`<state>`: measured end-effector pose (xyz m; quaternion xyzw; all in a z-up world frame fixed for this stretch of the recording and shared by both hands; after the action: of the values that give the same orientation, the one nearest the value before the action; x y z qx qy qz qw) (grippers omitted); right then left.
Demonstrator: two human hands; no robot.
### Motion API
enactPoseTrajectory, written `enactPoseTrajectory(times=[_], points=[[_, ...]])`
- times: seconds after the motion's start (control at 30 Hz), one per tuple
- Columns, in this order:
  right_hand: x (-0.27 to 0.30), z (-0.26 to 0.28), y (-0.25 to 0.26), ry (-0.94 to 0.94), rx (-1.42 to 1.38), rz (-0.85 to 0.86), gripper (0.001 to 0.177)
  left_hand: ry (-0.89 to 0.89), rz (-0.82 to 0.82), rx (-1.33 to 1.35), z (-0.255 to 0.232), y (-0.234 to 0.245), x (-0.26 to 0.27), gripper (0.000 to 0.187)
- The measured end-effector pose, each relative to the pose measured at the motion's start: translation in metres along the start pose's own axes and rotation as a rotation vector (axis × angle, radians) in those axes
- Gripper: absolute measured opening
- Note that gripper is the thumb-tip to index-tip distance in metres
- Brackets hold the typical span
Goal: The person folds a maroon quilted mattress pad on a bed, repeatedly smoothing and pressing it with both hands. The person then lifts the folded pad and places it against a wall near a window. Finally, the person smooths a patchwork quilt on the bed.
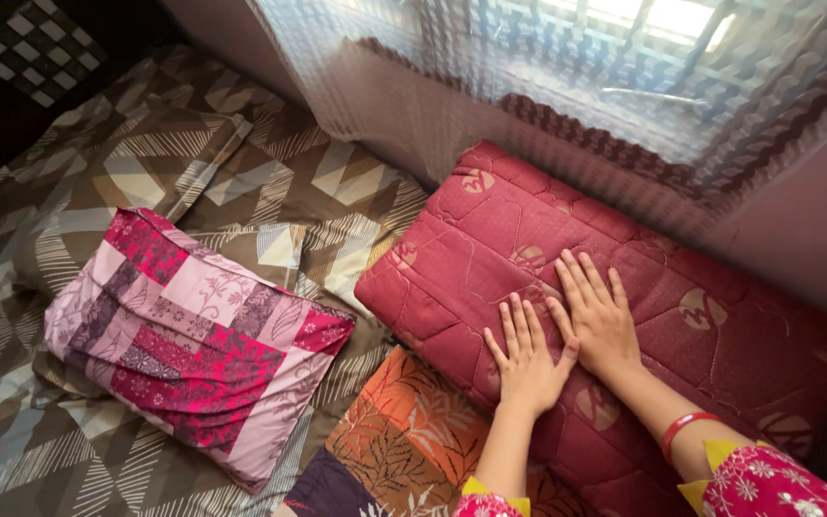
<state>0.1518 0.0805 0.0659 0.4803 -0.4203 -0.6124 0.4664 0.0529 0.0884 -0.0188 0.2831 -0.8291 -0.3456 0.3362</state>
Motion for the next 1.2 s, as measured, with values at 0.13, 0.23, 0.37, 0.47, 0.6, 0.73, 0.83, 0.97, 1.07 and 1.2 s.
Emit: enactPoseTrajectory(times=[0.13, 0.23, 0.37, 0.47, 0.6, 0.73, 0.83, 0.97, 1.07, 1.2], points=[[-0.010, 0.003, -0.008, -0.014, 0.094, 0.067, 0.072, 0.051, 0.145, 0.033, 0.012, -0.018, -0.023, 0.100], [-0.014, -0.004, -0.019, -0.001, 0.082, 0.085, 0.072, 0.063, 0.174, 0.005, 0.020, -0.029, -0.037, 0.097], [-0.022, -0.014, -0.034, 0.022, 0.079, 0.121, 0.075, 0.098, 0.196, 0.007, 0.024, -0.036, -0.046, 0.098], [-0.020, -0.014, -0.030, 0.048, 0.064, 0.131, 0.079, 0.116, 0.214, -0.018, 0.022, -0.034, -0.041, 0.100], [0.010, -0.009, -0.012, 0.068, 0.038, 0.168, 0.071, 0.093, 0.099, -0.127, 0.016, -0.019, -0.027, 0.113], [0.048, -0.033, 0.023, 0.015, -0.083, 0.091, 0.055, 0.098, 0.131, -0.120, 0.010, -0.014, -0.024, 0.128], [0.075, -0.078, 0.056, -0.165, -0.124, -0.090, 0.047, 0.092, 0.102, -0.134, 0.008, -0.009, -0.021, 0.133], [0.099, -0.126, 0.079, -0.323, -0.126, -0.171, 0.053, 0.093, 0.066, -0.144, 0.007, -0.009, -0.018, 0.132], [0.103, -0.136, 0.063, -0.398, 0.021, -0.024, 0.062, 0.080, 0.032, -0.148, 0.004, -0.008, -0.016, 0.132], [0.106, -0.144, 0.043, -0.448, -0.006, 0.071, 0.068, 0.083, 0.004, -0.163, 0.003, -0.009, -0.015, 0.131]])
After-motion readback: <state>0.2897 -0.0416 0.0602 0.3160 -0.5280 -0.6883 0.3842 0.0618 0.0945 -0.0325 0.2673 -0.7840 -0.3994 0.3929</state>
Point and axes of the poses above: each hand's wrist, its own x-axis away from the middle knuckle, its own y-axis out of the back of the hand, z = x × y, the point moved 10 cm from there along -x, towards the middle knuckle, and after that the axes turned 15 degrees about z, right-handed, at the moved point
